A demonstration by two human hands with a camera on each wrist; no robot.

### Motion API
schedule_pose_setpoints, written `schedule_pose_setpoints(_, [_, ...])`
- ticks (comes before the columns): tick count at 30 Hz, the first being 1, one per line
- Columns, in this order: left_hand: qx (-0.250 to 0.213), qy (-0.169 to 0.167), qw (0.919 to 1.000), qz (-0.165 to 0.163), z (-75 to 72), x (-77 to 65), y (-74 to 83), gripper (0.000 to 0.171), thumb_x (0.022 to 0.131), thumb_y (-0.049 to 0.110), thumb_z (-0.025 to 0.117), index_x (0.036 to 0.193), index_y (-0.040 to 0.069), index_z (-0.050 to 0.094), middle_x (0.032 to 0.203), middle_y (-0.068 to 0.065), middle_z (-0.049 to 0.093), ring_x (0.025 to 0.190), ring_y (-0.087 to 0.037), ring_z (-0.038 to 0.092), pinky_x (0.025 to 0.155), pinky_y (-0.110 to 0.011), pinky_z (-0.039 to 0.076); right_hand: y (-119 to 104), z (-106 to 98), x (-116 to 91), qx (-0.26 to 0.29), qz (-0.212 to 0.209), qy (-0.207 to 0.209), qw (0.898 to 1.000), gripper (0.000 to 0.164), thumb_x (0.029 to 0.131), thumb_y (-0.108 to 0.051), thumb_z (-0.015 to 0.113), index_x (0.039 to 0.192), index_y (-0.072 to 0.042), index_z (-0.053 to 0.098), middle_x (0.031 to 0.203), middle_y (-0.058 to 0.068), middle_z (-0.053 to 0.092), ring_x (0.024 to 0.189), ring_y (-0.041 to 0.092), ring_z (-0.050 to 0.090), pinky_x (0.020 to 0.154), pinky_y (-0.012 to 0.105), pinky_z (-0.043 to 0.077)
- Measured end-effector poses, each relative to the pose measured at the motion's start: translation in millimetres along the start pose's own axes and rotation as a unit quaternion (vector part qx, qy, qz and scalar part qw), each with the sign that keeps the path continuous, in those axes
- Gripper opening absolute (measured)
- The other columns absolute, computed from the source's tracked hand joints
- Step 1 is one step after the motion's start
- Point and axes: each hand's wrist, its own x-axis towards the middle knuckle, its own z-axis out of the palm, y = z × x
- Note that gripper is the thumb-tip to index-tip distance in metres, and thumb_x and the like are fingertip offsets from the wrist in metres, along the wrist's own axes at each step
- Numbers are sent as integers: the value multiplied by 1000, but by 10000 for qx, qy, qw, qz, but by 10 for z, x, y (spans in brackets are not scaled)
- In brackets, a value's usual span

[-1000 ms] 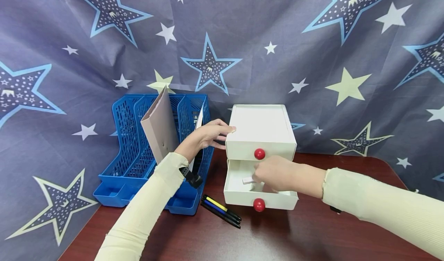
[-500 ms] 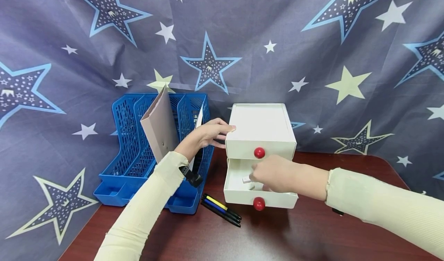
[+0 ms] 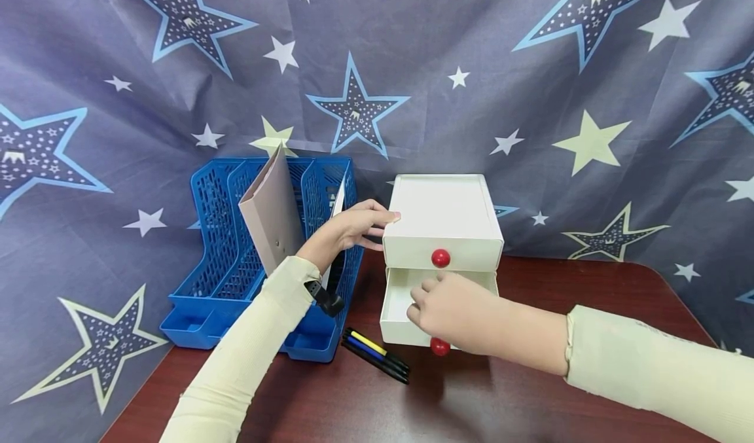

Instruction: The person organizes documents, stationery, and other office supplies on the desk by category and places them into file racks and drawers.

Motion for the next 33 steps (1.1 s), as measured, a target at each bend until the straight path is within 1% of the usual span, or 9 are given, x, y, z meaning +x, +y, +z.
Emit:
schedule_pose_setpoints(3, [-54,-2,10000,-5,0,5,-5,36,96,30,72,116,12,47,136,-18,57,126,-35,60,97,-52,58,-86,-9,7,-304,-213,376,9986,30,72,-22,84,92,-14,64,85,-1,63,76,16,55,65,27,47])
schedule_pose_setpoints(8, [-133,-29,9999,-13,3,9,-10,36,96,28,72,116,12,47,138,-20,56,130,-37,58,104,-56,53,-255,19,-6,-747,-619,899,9912,16,82,-27,66,92,-14,62,89,1,61,82,19,55,73,30,52])
schedule_pose_setpoints(12, [-65,-18,10000,1,1,8,-7,36,97,29,71,116,12,47,138,-19,56,129,-36,58,102,-55,54,-369,60,-28,-929,-797,1109,9863,14,87,-28,55,94,-18,62,89,-2,59,79,17,53,68,27,47])
schedule_pose_setpoints(15, [-16,-27,10000,14,-2,12,-8,36,97,29,71,116,12,47,138,-19,56,129,-36,59,101,-54,56,-429,100,-53,-1045,-847,1152,9842,12,90,-24,50,94,-19,60,91,-3,59,77,16,51,63,26,41])
schedule_pose_setpoints(17, [5,-28,10000,22,-3,16,-9,36,97,30,71,116,12,47,138,-19,56,128,-35,59,99,-53,57,-456,140,-73,-1072,-866,1150,9838,13,93,-20,45,94,-19,58,92,-2,59,76,16,51,63,26,42])
schedule_pose_setpoints(23, [26,-15,10000,-2,-1,7,-3,36,96,30,72,117,12,48,137,-18,57,127,-35,60,96,-50,59,-542,293,-124,-1044,-801,1166,9844,31,102,-8,27,94,-18,56,92,0,58,74,17,51,56,25,42])
schedule_pose_setpoints(28, [-15,-13,10000,4,1,-9,10,36,97,29,71,117,12,48,138,-19,56,128,-36,59,98,-52,58,-600,407,-161,-1058,-661,1013,9870,26,99,-10,33,95,-17,58,93,3,59,72,18,50,53,25,40])
schedule_pose_setpoints(31, [-17,-24,10000,2,4,-11,9,35,97,29,71,117,11,48,138,-19,56,129,-36,59,103,-55,54,-619,481,-188,-1139,-608,833,9881,27,95,-8,33,96,-15,58,94,6,58,68,19,50,52,25,43])
schedule_pose_setpoints(33, [8,-29,10000,2,6,-14,6,36,97,29,71,117,12,48,137,-18,57,128,-35,59,101,-54,56,-633,529,-201,-1182,-561,755,9885,27,93,-5,32,94,-14,58,92,8,56,64,20,49,49,26,43])
